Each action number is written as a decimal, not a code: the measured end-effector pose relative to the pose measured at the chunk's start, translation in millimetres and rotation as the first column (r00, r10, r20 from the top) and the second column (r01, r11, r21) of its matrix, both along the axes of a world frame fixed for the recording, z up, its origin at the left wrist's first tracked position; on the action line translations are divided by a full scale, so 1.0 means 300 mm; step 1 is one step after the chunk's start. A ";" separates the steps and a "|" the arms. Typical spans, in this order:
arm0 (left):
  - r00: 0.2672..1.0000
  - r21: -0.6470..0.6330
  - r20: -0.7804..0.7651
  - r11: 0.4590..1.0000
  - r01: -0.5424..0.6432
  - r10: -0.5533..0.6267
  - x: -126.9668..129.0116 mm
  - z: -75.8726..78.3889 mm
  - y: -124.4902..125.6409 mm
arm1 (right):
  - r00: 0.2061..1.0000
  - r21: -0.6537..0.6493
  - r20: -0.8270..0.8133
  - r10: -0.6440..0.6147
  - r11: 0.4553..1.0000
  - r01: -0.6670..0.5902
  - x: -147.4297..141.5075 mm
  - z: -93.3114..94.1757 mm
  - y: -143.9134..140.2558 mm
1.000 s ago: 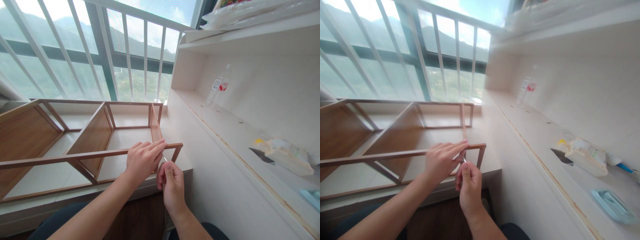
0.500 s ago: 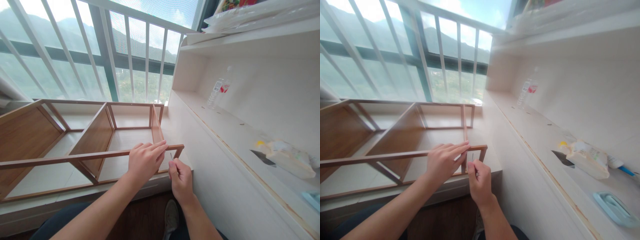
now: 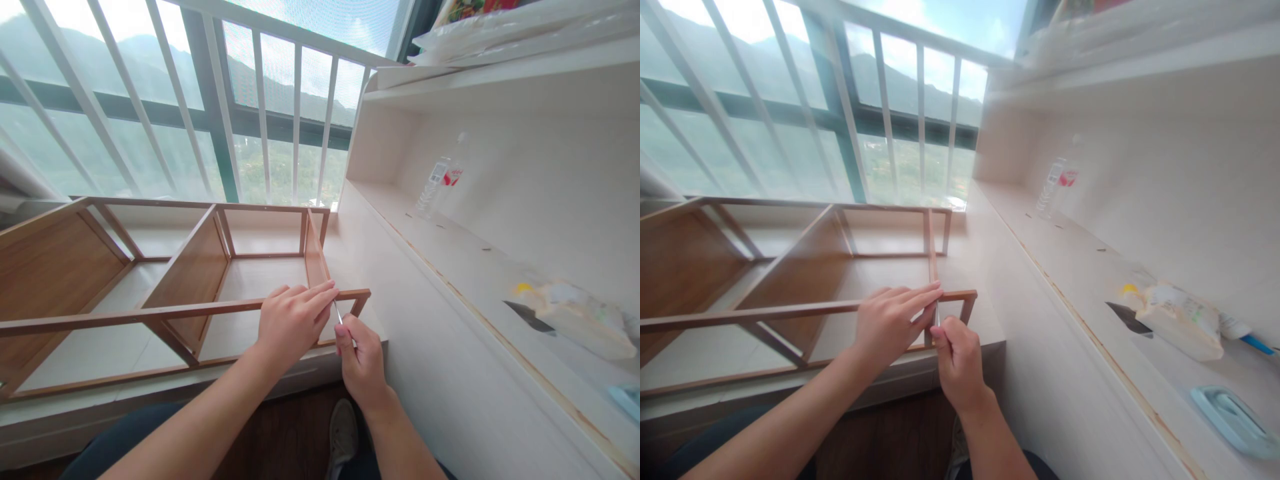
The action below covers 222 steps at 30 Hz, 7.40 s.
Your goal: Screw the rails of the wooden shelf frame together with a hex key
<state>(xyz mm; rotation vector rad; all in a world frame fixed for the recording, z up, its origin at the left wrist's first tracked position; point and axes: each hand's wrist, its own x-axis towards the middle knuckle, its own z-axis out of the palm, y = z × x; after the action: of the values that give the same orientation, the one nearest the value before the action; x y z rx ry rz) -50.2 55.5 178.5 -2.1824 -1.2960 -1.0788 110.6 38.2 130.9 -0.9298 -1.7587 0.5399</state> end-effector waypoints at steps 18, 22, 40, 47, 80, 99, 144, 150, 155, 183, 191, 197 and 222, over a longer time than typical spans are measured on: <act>1.000 0.029 -0.011 1.000 0.001 -0.001 0.000 0.001 0.002 | 0.999 0.020 0.035 -0.003 1.000 0.002 0.002 -0.002 0.002; 1.000 0.034 -0.005 0.999 -0.001 0.001 0.000 0.000 0.002 | 0.999 0.016 0.054 -0.002 1.000 0.001 0.002 -0.005 0.003; 1.000 0.058 -0.014 0.998 -0.019 0.020 0.002 -0.006 0.005 | 0.987 0.078 0.163 -0.016 0.997 0.004 0.047 0.048 0.020; 1.000 0.049 -0.013 0.999 -0.016 0.017 0.003 -0.008 0.006 | 0.964 0.091 0.263 -0.035 0.996 0.011 0.033 0.067 -0.003; 1.000 -0.013 -0.002 1.000 -0.016 0.016 0.000 -0.008 0.000 | 0.993 -0.227 -0.091 -0.070 0.973 0.048 -0.040 0.043 -0.028; 1.000 -0.042 0.006 0.999 0.023 -0.023 -0.008 -0.018 0.004 | 0.761 0.181 0.579 -0.291 0.957 0.228 0.025 0.117 -0.019; 0.241 -0.253 0.966 0.523 0.814 0.093 0.062 -0.037 -0.121 | 0.850 0.127 0.414 -0.327 0.945 0.302 0.040 0.205 -0.158; 0.051 -0.200 0.933 0.399 0.895 0.356 0.103 -0.091 -0.102 | 0.762 0.166 0.580 -0.287 0.958 0.235 0.022 0.187 -0.165; -0.069 -0.109 0.898 0.371 0.922 0.435 0.118 -0.075 -0.098 | 0.716 0.198 0.624 -0.313 0.950 0.242 0.026 0.175 -0.149; -0.139 -0.039 0.846 0.319 0.947 0.516 0.122 -0.100 -0.028 | 0.937 -0.448 -0.169 -0.306 0.870 0.203 -0.026 0.085 -0.090; -0.184 0.001 0.831 0.328 0.945 0.524 0.132 -0.101 -0.039 | 0.937 -0.461 -0.190 -0.294 0.869 0.179 -0.028 0.065 -0.085; -0.215 0.014 0.807 0.347 0.938 0.550 0.131 -0.088 -0.046 | 0.941 -0.375 -0.047 -0.334 0.879 0.294 -0.026 0.062 -0.087; -0.286 0.077 0.711 0.334 0.939 0.643 0.130 -0.071 -0.035 | 0.750 0.588 0.504 -0.429 0.806 0.066 0.117 0.062 0.004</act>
<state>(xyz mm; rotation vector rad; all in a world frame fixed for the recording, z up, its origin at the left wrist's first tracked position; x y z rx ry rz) -11.3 45.1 157.2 -1.2464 -2.3429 -4.2138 145.6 39.4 149.4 -0.9706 -2.1392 -0.5167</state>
